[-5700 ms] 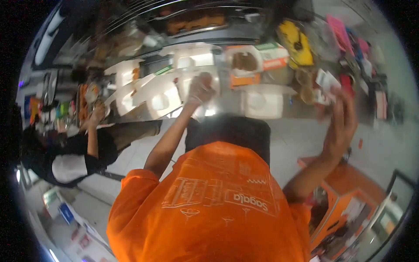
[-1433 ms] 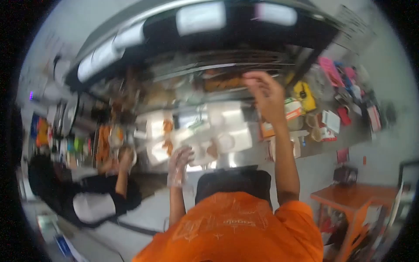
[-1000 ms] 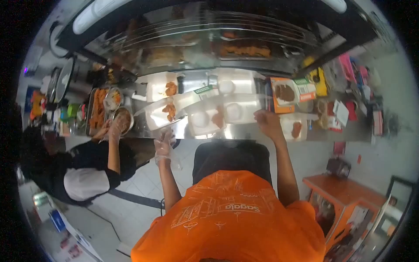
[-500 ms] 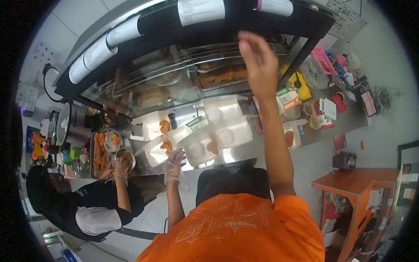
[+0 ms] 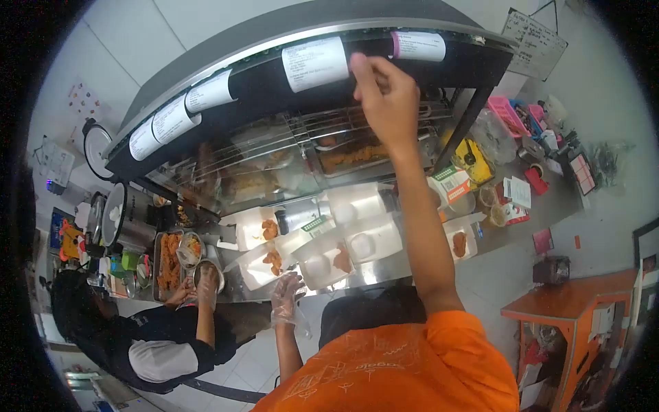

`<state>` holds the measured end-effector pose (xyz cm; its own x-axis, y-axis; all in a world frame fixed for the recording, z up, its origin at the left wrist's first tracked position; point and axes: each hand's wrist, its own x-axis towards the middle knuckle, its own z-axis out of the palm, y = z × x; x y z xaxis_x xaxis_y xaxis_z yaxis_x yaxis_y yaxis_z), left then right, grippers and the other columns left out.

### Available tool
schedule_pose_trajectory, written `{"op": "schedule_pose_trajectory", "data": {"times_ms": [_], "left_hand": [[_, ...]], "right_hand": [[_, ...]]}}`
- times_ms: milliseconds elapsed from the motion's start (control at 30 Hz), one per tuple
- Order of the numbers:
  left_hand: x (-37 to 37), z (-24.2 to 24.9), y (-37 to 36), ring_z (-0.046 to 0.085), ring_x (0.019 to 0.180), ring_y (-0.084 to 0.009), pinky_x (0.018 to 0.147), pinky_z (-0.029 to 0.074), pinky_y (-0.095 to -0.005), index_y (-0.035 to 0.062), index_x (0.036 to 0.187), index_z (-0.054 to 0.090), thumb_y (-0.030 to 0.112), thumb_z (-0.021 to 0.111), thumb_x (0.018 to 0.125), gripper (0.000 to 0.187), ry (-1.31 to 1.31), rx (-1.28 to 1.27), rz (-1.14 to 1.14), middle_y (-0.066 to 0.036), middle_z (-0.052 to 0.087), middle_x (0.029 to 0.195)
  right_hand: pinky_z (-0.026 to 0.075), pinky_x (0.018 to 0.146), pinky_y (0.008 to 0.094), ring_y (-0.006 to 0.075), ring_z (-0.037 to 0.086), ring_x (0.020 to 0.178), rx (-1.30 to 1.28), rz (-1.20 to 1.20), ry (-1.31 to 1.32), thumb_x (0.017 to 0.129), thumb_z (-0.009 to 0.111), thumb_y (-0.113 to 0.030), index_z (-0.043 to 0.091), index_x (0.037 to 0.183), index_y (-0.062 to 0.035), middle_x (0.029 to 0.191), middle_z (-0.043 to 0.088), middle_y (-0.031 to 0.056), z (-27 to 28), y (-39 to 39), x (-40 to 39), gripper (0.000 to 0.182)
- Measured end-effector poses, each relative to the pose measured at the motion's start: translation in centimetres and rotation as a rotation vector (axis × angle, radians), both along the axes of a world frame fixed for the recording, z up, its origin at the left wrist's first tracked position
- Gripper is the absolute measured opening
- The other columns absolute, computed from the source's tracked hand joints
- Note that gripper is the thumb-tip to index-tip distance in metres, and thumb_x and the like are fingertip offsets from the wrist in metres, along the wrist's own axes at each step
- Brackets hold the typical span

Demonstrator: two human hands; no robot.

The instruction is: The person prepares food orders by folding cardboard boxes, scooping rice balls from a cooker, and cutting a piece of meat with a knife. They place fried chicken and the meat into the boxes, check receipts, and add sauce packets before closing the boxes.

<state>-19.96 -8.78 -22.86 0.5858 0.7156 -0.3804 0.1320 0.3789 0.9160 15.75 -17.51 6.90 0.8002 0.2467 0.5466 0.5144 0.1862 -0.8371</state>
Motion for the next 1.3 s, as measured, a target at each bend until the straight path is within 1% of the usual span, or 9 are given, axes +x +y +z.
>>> {"op": "schedule_pose_trajectory", "data": {"times_ms": [100,333,433,533,833,967,1033,1067,1300], "left_hand": [[1.4,2.7,-0.5,0.064,0.091,-0.0161,0.076,0.053,-0.0289,0.005,0.113,0.063,0.024,0.068,0.09,0.03,-0.02,-0.026,0.029,-0.007,0.068,0.105],[4.6,3.8,-0.7,0.065,0.095,-0.0193,0.076,0.054,-0.0307,0.0043,0.118,0.059,0.019,0.065,0.09,0.031,-0.117,0.029,-0.048,-0.009,0.066,0.108],[5.4,3.7,-1.4,0.064,0.092,-0.0162,0.075,0.054,-0.0286,0.005,0.113,0.062,0.02,0.066,0.092,0.027,-0.157,0.081,-0.078,-0.007,0.067,0.106],[6.1,3.6,-1.9,0.065,0.094,-0.016,0.075,0.055,-0.0281,0.004,0.114,0.061,0.018,0.066,0.091,0.027,-0.162,0.058,-0.104,-0.007,0.067,0.106],[10.0,1.9,-5.9,0.064,0.098,-0.0161,0.081,0.054,-0.0277,0.0012,0.119,0.059,0.013,0.063,0.093,0.029,-0.179,0.019,-0.273,-0.009,0.066,0.108],[11.4,-2.3,-7.1,0.062,0.102,-0.0185,0.089,0.051,-0.031,-0.0002,0.116,0.059,0.014,0.059,0.095,0.026,-0.394,-0.197,-0.255,-0.012,0.064,0.111],[11.5,-2.9,-7.0,0.062,0.102,-0.0193,0.087,0.051,-0.031,0.001,0.114,0.06,0.014,0.059,0.096,0.023,-0.571,-0.743,-0.324,-0.013,0.063,0.112],[11.5,-2.5,-7.8,0.062,0.101,-0.0177,0.084,0.051,-0.0279,0.001,0.115,0.06,0.008,0.062,0.092,0.024,-0.279,-0.525,-0.281,-0.012,0.063,0.112],[11.5,-3.2,-7.5,0.061,0.097,-0.0125,0.08,0.05,-0.0232,0.0024,0.117,0.06,0.0,0.065,0.087,0.031,-0.231,-0.43,-0.466,-0.008,0.064,0.112]], "right_hand": [[0.038,0.053,0.0191,0.0026,0.051,0.058,0.028,0.099,0.065,0.092,0.065,-0.034,0.069,0.093,-0.0016,0.062,0.058,-0.0024,-0.7,-0.3,-0.2,0.033],[0.036,0.05,0.0188,0.0014,0.049,0.057,0.005,0.114,0.029,0.094,0.063,-0.031,0.068,0.098,-0.0036,0.063,0.056,-0.0034,-0.1,-0.7,-0.2,0.028],[0.035,0.049,0.0181,0.0015,0.047,0.057,-0.001,0.121,0.048,0.095,0.061,-0.028,0.067,0.102,-0.0041,0.066,0.055,-0.0036,-1.3,-3.4,-1.4,0.025],[0.033,0.048,0.0175,0.0019,0.044,0.056,-0.112,0.208,0.178,0.097,0.057,-0.023,0.067,0.106,-0.0048,0.069,0.054,-0.0035,-4.3,-8.4,-1.2,0.023],[0.033,0.048,0.0201,0.0042,0.044,0.053,-0.344,-0.12,0.434,0.097,0.058,-0.03,0.066,0.1,-0.0035,0.066,0.051,-0.0029,-16.1,-23.9,3.0,0.028],[0.035,0.046,0.0212,0.0052,0.044,0.051,-0.354,-0.132,0.569,0.096,0.058,-0.036,0.065,0.099,-0.0042,0.065,0.051,-0.0023,-21.4,-28.2,0.3,0.032],[0.035,0.045,0.0218,0.0056,0.044,0.05,-0.368,-0.17,0.669,0.096,0.058,-0.036,0.064,0.097,-0.005,0.064,0.051,-0.0021,-25.2,-30.6,-1.1,0.032],[0.036,0.045,0.0219,0.0057,0.044,0.049,-0.373,-0.202,0.749,0.096,0.058,-0.036,0.064,0.097,-0.0055,0.063,0.05,-0.002,-26.2,-31.4,-2.2,0.031],[0.035,0.041,0.0212,0.0054,0.044,0.048,-0.44,-0.31,0.845,0.097,0.057,-0.037,0.063,0.094,-0.0045,0.061,0.049,-0.0017,-28.4,-36.5,-6.2,0.033]]}}
